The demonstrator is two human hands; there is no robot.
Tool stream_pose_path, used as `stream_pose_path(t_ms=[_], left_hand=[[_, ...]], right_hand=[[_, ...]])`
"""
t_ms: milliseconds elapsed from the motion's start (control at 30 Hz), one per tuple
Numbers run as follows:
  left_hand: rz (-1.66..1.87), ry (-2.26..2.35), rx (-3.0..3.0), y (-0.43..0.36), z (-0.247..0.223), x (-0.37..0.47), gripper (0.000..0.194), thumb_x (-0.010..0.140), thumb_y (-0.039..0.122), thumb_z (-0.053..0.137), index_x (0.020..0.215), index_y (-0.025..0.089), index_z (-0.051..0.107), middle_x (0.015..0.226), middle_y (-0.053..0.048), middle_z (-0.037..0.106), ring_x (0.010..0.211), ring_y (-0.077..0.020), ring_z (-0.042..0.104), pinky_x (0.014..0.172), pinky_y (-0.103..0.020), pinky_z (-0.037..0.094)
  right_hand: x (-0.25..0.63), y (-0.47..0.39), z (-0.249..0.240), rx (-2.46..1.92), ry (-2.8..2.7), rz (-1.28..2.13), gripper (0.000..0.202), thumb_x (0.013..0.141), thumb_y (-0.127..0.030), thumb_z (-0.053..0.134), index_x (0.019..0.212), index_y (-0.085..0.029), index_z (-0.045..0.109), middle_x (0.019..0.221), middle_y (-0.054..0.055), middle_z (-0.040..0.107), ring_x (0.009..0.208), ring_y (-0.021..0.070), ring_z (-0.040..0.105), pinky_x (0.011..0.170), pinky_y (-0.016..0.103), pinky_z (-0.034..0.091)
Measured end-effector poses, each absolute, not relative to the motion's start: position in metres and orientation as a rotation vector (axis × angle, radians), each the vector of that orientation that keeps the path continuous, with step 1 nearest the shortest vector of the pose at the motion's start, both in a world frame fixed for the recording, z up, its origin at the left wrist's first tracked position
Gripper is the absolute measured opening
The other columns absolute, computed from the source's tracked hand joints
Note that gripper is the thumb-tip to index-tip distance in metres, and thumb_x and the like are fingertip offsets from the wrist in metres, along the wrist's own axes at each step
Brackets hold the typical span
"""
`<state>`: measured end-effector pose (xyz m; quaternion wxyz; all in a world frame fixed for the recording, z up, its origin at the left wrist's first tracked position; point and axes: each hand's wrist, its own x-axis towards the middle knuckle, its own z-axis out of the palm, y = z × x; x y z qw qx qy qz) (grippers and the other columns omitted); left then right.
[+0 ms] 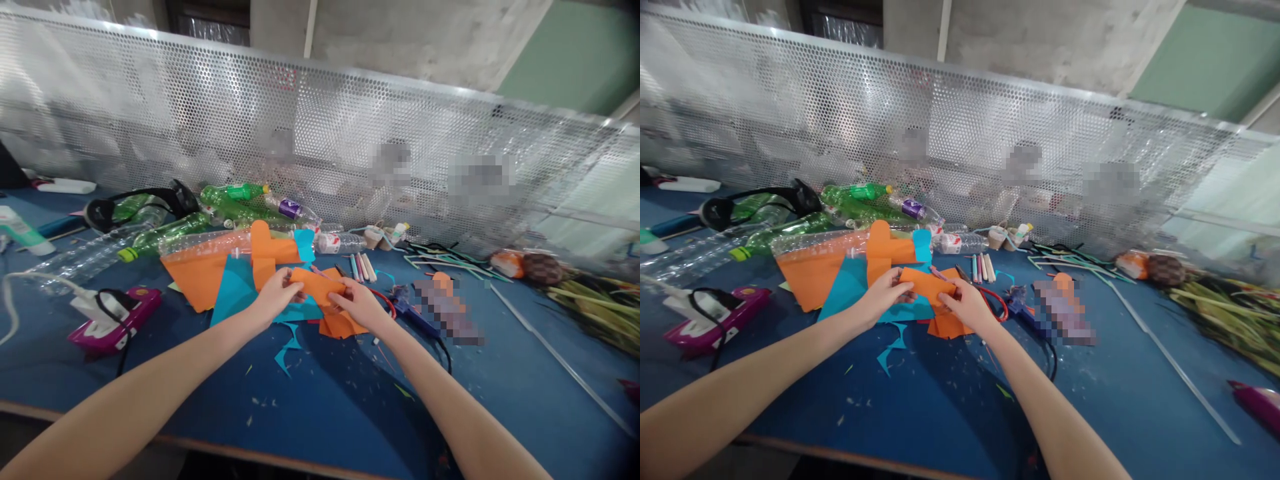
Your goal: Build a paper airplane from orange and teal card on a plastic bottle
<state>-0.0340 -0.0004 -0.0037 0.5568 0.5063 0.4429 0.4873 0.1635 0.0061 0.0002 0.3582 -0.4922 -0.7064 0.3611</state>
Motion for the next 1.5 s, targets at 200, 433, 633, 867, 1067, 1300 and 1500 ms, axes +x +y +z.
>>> stream_pose_path(t_ms=[200, 433, 633, 867, 1067, 1300, 1500], left_hand=[[1.142, 1.058, 1.247, -0.003, 0.001, -0.035, 0.010, 0.079, 0.014, 0.054, 0.089, 0.014, 0.052, 0.085, -0.006, 0.063, 0.070, -0.0126, 0.062, 0.069, -0.028, 0.052], [1.188, 1.107, 1.353, -0.002, 0.002, -0.037, 0.015, 0.074, 0.025, 0.062, 0.084, 0.015, 0.061, 0.082, -0.004, 0.063, 0.077, -0.0157, 0.061, 0.066, -0.026, 0.051], [1.215, 1.115, 1.356, -0.001, 0.000, -0.037, 0.017, 0.071, 0.027, 0.064, 0.084, 0.016, 0.062, 0.077, -0.003, 0.064, 0.074, -0.0159, 0.060, 0.066, -0.026, 0.048], [1.252, 1.254, 1.398, 0.001, -0.002, -0.041, 0.027, 0.074, 0.025, 0.058, 0.100, 0.018, 0.055, 0.071, 0.001, 0.060, 0.069, -0.0147, 0.059, 0.063, -0.026, 0.046], [1.205, 1.256, 1.390, 0.003, -0.007, -0.043, 0.022, 0.077, 0.026, 0.054, 0.097, 0.018, 0.052, 0.076, -0.001, 0.060, 0.067, -0.0140, 0.058, 0.060, -0.025, 0.044], [0.864, 1.065, 1.750, -0.006, -0.004, -0.037, 0.019, 0.075, 0.031, 0.058, 0.088, 0.019, 0.063, 0.062, 0.002, 0.056, 0.057, -0.0133, 0.053, 0.053, -0.022, 0.038], [0.831, 0.990, 2.043, -0.014, -0.006, -0.033, 0.021, 0.072, 0.024, 0.060, 0.092, 0.022, 0.064, 0.077, -0.002, 0.065, 0.069, -0.0174, 0.060, 0.060, -0.025, 0.044]], right_hand=[[0.166, 0.012, -0.001, -1.218, -1.766, 0.923, 0.027, 0.072, -0.038, 0.062, 0.088, -0.018, 0.053, 0.065, -0.001, 0.061, 0.058, 0.0152, 0.060, 0.060, 0.029, 0.048], [0.167, 0.013, -0.002, -1.177, -1.710, 0.989, 0.030, 0.073, -0.048, 0.059, 0.080, -0.019, 0.055, 0.065, 0.002, 0.058, 0.060, 0.0181, 0.062, 0.057, 0.031, 0.050], [0.168, 0.015, 0.002, -1.228, -1.623, 0.918, 0.031, 0.077, -0.050, 0.055, 0.083, -0.019, 0.054, 0.055, -0.001, 0.055, 0.050, 0.0133, 0.053, 0.050, 0.026, 0.043], [0.176, 0.005, 0.011, -1.280, -1.894, 1.046, 0.032, 0.071, -0.048, 0.064, 0.062, -0.017, 0.059, 0.047, -0.002, 0.057, 0.041, 0.0113, 0.051, 0.042, 0.022, 0.037], [0.174, 0.000, 0.011, -1.357, -2.339, 0.601, 0.044, 0.089, -0.045, 0.038, 0.070, -0.019, 0.066, 0.061, 0.003, 0.067, 0.052, 0.0146, 0.061, 0.052, 0.025, 0.046], [0.182, 0.018, -0.015, -1.366, -2.294, 0.033, 0.035, 0.081, -0.014, 0.052, 0.113, -0.023, 0.058, 0.112, 0.009, 0.063, 0.107, 0.0249, 0.050, 0.093, 0.041, 0.037], [0.182, 0.022, -0.023, -1.329, -2.343, 0.000, 0.020, 0.083, -0.016, 0.050, 0.096, -0.022, 0.065, 0.098, 0.008, 0.066, 0.102, 0.0239, 0.050, 0.090, 0.039, 0.038]])
